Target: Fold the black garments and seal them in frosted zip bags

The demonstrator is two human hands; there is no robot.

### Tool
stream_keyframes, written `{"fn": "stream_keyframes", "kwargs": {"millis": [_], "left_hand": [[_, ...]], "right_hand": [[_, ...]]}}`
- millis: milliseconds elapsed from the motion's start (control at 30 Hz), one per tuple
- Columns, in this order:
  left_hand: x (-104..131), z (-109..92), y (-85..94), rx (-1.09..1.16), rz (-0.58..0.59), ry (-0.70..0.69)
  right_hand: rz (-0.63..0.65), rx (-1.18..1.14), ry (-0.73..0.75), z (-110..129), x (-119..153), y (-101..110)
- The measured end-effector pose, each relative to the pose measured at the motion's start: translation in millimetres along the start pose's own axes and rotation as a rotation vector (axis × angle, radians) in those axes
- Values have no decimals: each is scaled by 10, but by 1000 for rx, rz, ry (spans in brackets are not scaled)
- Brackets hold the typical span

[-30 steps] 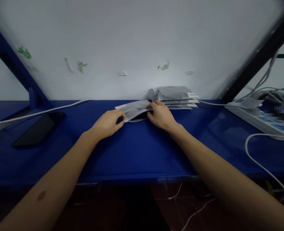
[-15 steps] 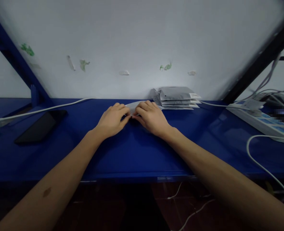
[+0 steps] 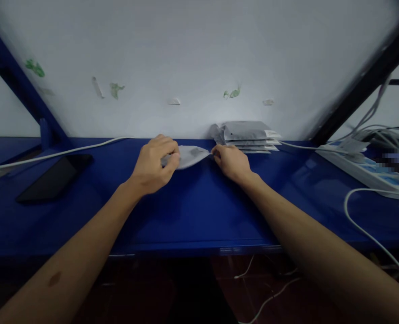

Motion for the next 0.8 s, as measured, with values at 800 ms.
{"fn": "stream_keyframes", "kwargs": {"millis": [800], "left_hand": [[221,593,-58,-685,614,634]], "right_hand": [[-22,-177,-79,105,44,-21]]}}
Point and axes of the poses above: each hand's wrist, its own x-axis away from the middle knuckle, its own y-axis out of the back of the hand, z = x × y, the point moved 4 cm from there along -x, towards the middle knuckle, and after that the axes turned 3 degrees about -y, right-handed, at the moved point
